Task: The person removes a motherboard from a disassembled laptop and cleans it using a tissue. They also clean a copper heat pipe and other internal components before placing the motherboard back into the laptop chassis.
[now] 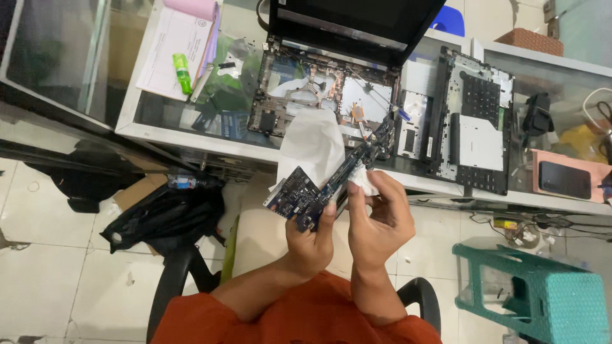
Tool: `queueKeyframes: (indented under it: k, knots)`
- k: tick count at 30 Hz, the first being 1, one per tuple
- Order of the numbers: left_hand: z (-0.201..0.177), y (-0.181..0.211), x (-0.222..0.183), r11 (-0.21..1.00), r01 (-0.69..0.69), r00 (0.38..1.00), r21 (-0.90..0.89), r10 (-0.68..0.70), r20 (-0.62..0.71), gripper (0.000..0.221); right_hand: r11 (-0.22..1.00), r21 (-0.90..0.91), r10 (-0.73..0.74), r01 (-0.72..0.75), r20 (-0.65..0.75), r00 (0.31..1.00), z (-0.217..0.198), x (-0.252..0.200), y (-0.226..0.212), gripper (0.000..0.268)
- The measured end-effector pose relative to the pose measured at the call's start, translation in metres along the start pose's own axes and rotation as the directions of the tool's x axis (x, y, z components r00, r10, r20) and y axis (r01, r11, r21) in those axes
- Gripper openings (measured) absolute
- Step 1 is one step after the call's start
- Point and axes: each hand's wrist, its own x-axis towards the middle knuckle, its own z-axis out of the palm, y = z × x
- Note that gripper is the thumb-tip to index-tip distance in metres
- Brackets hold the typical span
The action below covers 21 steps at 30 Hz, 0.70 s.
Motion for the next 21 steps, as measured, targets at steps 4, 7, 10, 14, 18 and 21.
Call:
queueKeyframes:
  k: [4,7,10,14,18,21]
  knots:
    - [-0.002,0.007,0.014,1.000,0.022,1.000,0.013,-0.022,-0.005,0.011,0.998,0.060,-0.004,0.004,-0.004,1.000,0.006,-0.002,0.008,0.015]
    - [0.001,-0.016,-0.007,0.998,0.041,0.999,0.051,-0.040,-0.021,0.009,0.996,0.083,-0.019,0.021,-0.019,1.000,0.013,-0.004,0.005,0.013]
    - [-0.003,-0.012,-0.003,0.999,0.026,1.000,0.039,-0.026,-0.005,0.011,0.996,0.093,-0.016,0.016,-0.001,1.000,0.013,-0.006,0.004,0.012]
    - [0.000,-0.017,-0.009,0.999,0.046,0.999,0.022,-0.046,0.003,0.009,0.997,0.055,-0.060,0.061,-0.005,0.998,0.009,0.006,0.002,0.011]
    - [0.000,-0.024,-0.018,0.999,0.047,0.998,0.015,-0.047,0.031,0.007,0.997,0.055,-0.052,0.051,0.016,0.999,0.007,0.007,-0.004,0.012]
    - [-0.001,-0.031,-0.020,0.998,0.042,0.999,0.040,-0.043,0.031,0.005,0.998,0.039,-0.059,0.058,0.019,0.998,0.008,0.012,0.002,0.011]
